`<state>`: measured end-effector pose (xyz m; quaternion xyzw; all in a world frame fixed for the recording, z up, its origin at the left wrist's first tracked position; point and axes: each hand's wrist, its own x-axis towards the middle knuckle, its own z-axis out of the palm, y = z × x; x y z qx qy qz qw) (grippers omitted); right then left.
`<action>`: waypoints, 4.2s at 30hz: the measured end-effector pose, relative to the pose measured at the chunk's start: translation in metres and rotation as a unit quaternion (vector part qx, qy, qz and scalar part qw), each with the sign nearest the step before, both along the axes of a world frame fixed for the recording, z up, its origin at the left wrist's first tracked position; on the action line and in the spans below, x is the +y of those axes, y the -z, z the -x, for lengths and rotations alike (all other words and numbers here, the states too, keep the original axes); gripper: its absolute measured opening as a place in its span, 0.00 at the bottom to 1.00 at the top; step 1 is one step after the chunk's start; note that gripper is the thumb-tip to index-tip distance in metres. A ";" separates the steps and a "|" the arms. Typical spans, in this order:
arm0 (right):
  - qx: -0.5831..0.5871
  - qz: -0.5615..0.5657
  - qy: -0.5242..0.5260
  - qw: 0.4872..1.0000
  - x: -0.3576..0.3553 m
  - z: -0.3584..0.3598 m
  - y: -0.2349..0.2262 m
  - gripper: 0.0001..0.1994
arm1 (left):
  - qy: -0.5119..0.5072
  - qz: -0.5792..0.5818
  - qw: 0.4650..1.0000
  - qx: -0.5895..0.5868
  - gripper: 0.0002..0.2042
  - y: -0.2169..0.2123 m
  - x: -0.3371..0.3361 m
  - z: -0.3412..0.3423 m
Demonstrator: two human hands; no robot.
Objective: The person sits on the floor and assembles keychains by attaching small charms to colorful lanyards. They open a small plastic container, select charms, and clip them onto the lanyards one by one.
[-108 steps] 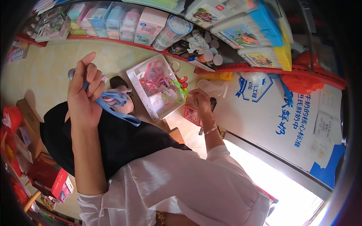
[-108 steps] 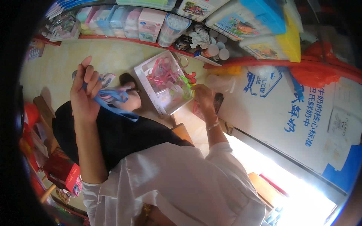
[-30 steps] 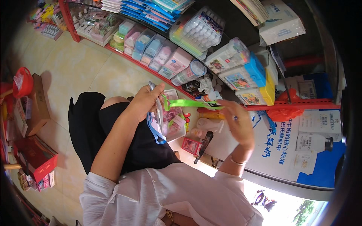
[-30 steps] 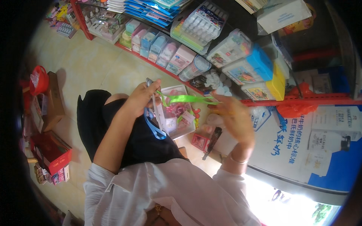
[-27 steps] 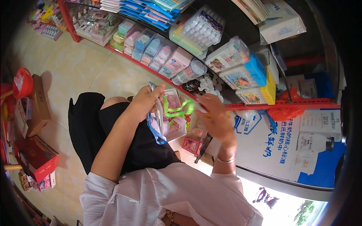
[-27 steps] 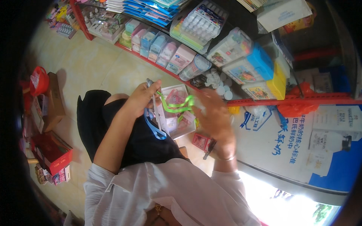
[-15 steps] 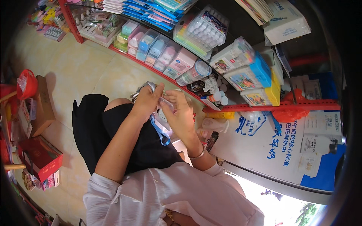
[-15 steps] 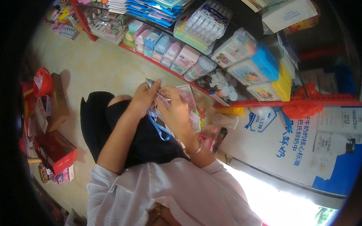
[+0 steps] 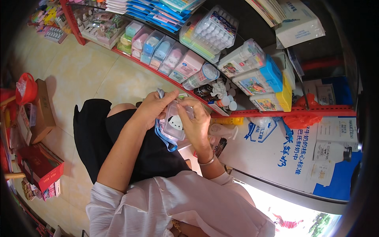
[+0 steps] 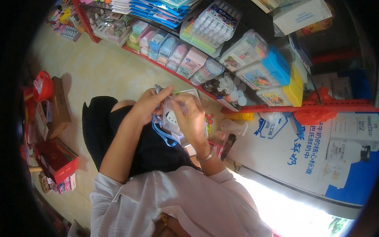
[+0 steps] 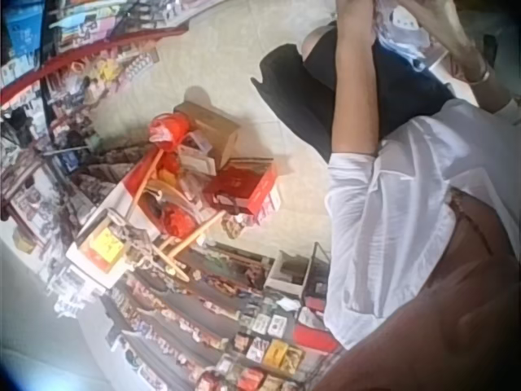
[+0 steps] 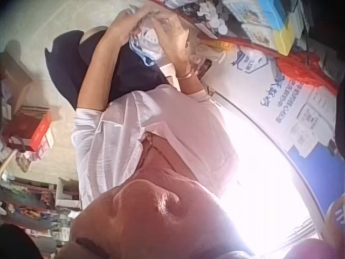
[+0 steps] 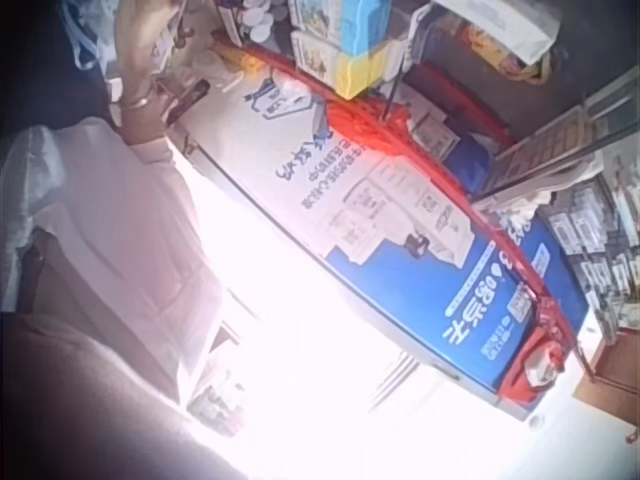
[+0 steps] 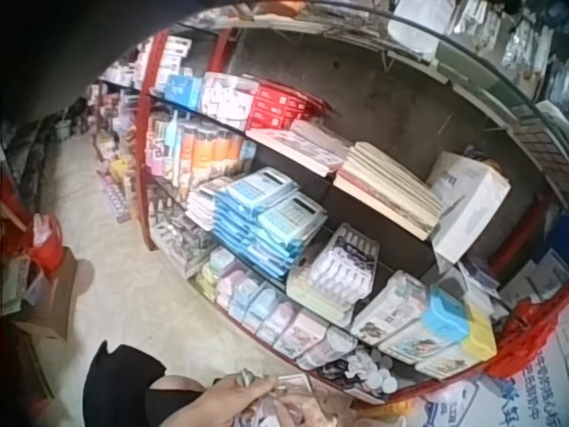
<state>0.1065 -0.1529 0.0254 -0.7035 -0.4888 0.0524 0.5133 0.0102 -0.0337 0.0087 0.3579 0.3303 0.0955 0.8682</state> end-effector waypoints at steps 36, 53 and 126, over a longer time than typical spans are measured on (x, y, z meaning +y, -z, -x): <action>-0.096 -0.047 -0.068 0.992 -0.003 -0.015 -0.006 0.11 | -0.134 -0.067 0.982 -0.118 0.09 -0.003 -0.002 0.002; -0.059 -0.040 -0.069 0.995 -0.003 -0.016 -0.008 0.10 | -0.118 -0.070 0.983 -0.119 0.09 -0.001 -0.002 0.001; 0.259 0.031 -0.024 0.965 0.007 -0.006 0.005 0.08 | -0.089 -0.076 0.988 -0.103 0.08 0.008 0.001 0.008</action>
